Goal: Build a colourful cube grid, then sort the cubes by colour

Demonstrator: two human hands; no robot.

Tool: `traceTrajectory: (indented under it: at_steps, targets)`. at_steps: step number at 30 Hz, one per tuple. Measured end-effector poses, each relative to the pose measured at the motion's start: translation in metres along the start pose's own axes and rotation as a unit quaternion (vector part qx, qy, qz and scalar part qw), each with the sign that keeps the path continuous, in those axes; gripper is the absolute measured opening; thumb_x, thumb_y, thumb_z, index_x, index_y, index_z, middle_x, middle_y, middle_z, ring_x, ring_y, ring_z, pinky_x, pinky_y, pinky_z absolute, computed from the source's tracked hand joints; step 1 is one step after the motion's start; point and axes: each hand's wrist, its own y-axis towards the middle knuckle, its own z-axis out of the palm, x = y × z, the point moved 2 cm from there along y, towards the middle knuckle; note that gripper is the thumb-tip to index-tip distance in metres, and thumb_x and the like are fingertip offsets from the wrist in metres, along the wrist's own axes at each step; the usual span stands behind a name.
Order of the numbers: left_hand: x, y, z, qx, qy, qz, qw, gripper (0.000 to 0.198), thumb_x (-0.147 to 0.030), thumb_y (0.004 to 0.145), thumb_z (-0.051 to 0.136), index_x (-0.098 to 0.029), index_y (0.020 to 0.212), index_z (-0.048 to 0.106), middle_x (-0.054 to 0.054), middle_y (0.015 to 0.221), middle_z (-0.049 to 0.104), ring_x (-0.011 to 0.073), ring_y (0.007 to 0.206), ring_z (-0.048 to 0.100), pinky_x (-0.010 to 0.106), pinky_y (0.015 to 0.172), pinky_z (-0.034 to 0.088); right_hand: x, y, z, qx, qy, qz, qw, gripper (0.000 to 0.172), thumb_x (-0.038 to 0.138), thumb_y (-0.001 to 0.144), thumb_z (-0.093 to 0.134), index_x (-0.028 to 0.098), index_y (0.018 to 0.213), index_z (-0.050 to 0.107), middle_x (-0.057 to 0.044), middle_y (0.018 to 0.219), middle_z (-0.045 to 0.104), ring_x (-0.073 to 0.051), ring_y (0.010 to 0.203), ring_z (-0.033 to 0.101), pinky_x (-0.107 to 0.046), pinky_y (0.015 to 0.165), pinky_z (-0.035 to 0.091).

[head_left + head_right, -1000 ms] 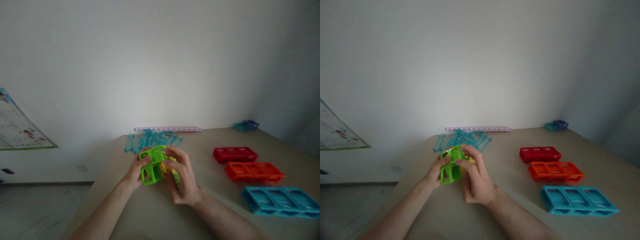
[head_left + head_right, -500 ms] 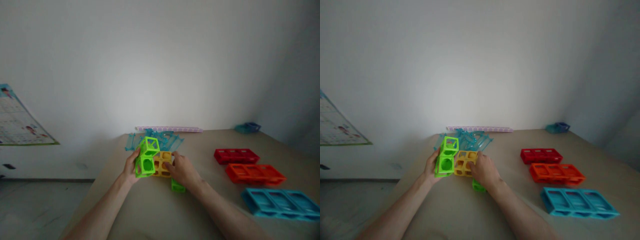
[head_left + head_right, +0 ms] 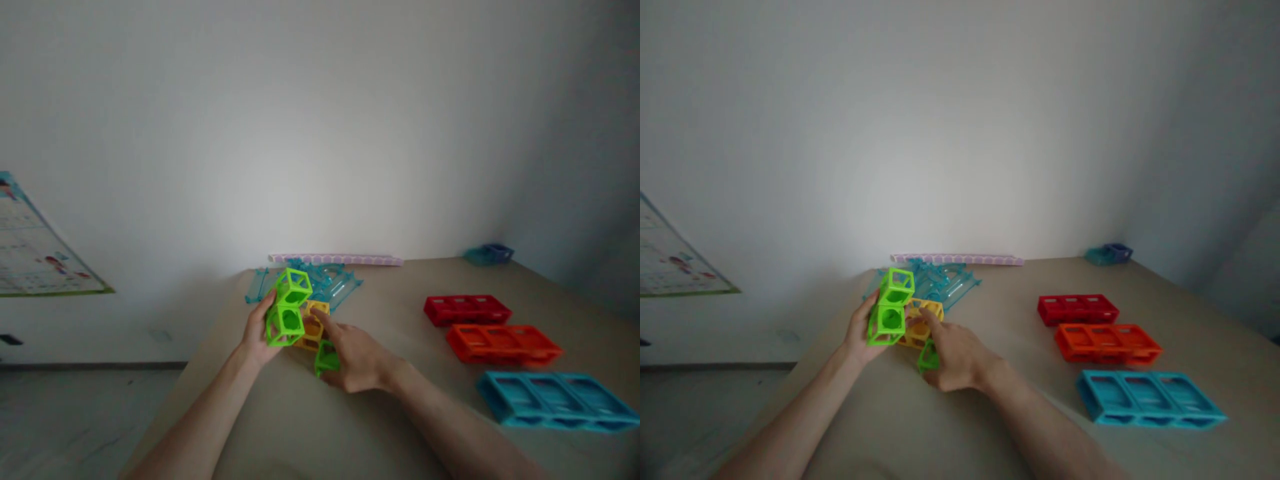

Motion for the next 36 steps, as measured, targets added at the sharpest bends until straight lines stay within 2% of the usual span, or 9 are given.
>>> traceTrajectory:
  at_steps: [4,6,10,13,16,21,25,31,36]
  targets:
    - [0.001,0.002,0.001,0.003,0.007,-0.008,1.0,0.024,-0.033,0.081,0.065,-0.014,0.093,0.07,0.007,0.075,0.074,0.0187,0.06,0.07,0.027,0.054,0.056,-0.004,0.003,-0.003,-0.035,0.11,0.007,0.993,0.079,0.017,0.066,0.06,0.019,0.142,0.037,-0.004,0.088,0.071,-0.018,0.071,0.064,-0.027,0.063,0.047]
    - [0.002,0.002,0.001,0.005,0.013,-0.012,1.0,0.024,-0.034,0.081,0.065,-0.014,0.094,0.07,0.007,0.075,0.074,0.0195,0.059,0.07,0.029,0.055,0.057,-0.007,0.005,-0.005,-0.069,0.216,0.033,0.973,0.065,0.016,0.067,0.057,0.019,0.132,0.048,-0.002,0.082,0.069,-0.016,0.064,0.062,-0.024,0.057,0.045]
    - [0.003,0.001,0.002,0.009,0.023,-0.017,1.0,0.026,-0.035,0.081,0.066,-0.015,0.097,0.069,0.007,0.078,0.075,0.0211,0.061,0.071,0.031,0.055,0.057,-0.01,0.008,-0.006,-0.171,0.446,0.077,0.875,0.036,0.027,0.073,0.055,0.017,0.107,0.059,-0.002,0.079,0.066,-0.015,0.061,0.06,-0.023,0.051,0.043]
    - [0.004,0.002,0.002,0.007,0.026,0.011,1.0,0.027,-0.031,0.08,0.068,-0.016,0.102,0.068,0.006,0.084,0.075,0.0211,0.066,0.072,0.032,0.058,0.058,-0.009,0.011,-0.003,-0.24,0.508,0.091,0.822,0.034,0.036,0.077,0.059,0.019,0.106,0.059,0.0,0.078,0.063,-0.012,0.056,0.056,-0.021,0.047,0.041]
    - [0.005,0.001,0.005,0.024,0.021,0.058,0.998,0.03,-0.021,0.078,0.07,-0.017,0.106,0.066,0.005,0.091,0.075,0.0203,0.076,0.072,0.031,0.064,0.059,-0.007,0.014,0.002,-0.284,0.528,0.098,0.794,0.034,0.043,0.08,0.059,0.022,0.107,0.057,0.004,0.072,0.056,-0.01,0.05,0.049,-0.02,0.041,0.038]
    - [0.004,-0.003,0.014,0.077,0.064,0.134,0.986,0.051,-0.013,0.073,0.074,-0.023,0.12,0.059,0.005,0.103,0.072,0.0201,0.086,0.071,0.029,0.069,0.06,-0.01,0.017,0.006,-0.348,0.541,0.098,0.759,0.035,0.046,0.082,0.06,0.025,0.109,0.052,0.002,0.079,0.056,-0.012,0.059,0.052,-0.022,0.045,0.044]
    - [0.005,-0.007,0.016,0.062,0.114,0.179,0.975,0.064,-0.012,0.066,0.08,-0.024,0.124,0.058,0.005,0.104,0.072,0.0209,0.089,0.07,0.032,0.075,0.06,-0.017,0.018,0.005,-0.373,0.53,0.103,0.754,0.034,0.047,0.084,0.057,0.024,0.109,0.055,0.0,0.084,0.057,-0.013,0.065,0.052,-0.022,0.049,0.045]
    - [0.018,-0.008,0.017,0.064,0.162,0.178,0.968,0.072,-0.011,0.06,0.082,-0.024,0.126,0.057,0.006,0.11,0.07,0.0226,0.092,0.069,0.034,0.078,0.058,-0.018,0.015,0.007,-0.345,0.506,0.099,0.784,0.036,0.05,0.088,0.051,0.024,0.114,0.054,-0.001,0.091,0.059,-0.016,0.073,0.056,-0.023,0.056,0.045]
    - [0.018,-0.008,0.018,0.056,0.166,0.194,0.965,0.071,-0.012,0.06,0.083,-0.023,0.126,0.058,0.008,0.112,0.069,0.0228,0.094,0.068,0.033,0.081,0.057,-0.011,0.012,0.005,-0.307,0.441,0.047,0.842,0.04,0.042,0.087,0.055,0.023,0.122,0.053,-0.005,0.112,0.061,-0.02,0.101,0.058,-0.031,0.085,0.047]
